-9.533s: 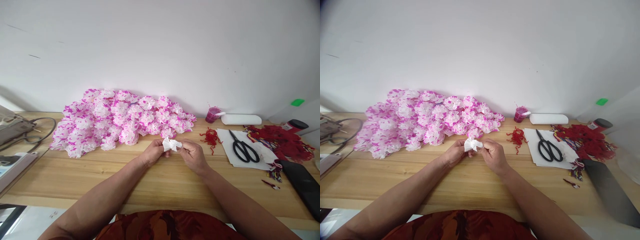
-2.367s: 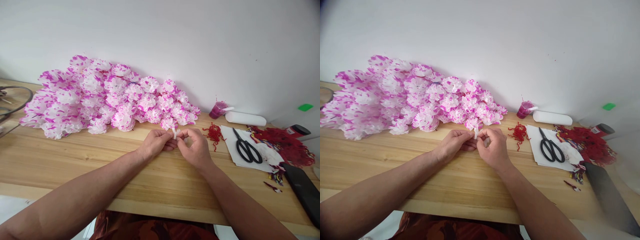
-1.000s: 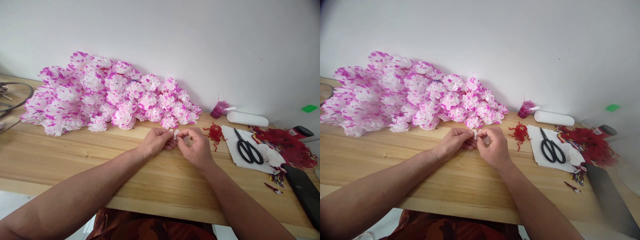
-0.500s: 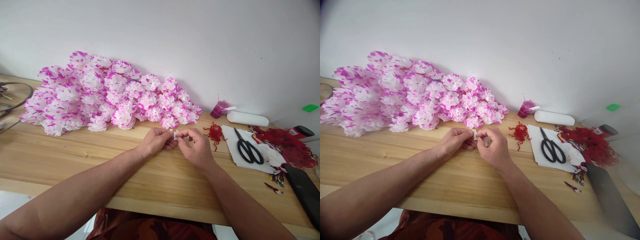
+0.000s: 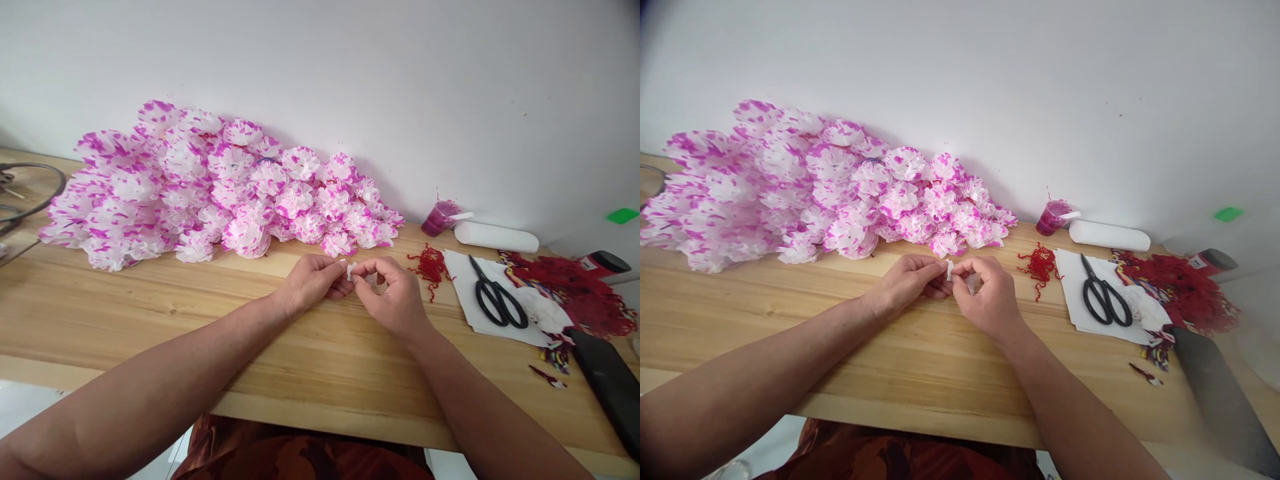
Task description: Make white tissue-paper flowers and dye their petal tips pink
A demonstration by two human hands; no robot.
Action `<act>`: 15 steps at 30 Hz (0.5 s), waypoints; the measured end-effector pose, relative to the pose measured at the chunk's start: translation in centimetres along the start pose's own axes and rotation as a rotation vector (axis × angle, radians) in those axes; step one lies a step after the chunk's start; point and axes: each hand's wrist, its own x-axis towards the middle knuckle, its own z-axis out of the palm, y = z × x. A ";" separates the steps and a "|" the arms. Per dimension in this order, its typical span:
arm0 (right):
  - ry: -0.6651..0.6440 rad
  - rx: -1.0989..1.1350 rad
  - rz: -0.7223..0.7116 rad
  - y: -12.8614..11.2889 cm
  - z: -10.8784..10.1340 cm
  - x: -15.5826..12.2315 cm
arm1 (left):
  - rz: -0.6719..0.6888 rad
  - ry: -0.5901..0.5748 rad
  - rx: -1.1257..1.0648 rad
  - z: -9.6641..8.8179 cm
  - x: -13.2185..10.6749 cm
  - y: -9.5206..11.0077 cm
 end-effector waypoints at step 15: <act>-0.074 0.103 0.085 0.0 0.0 -0.2 | 0.326 -0.017 0.346 -1.2 0.9 -1.6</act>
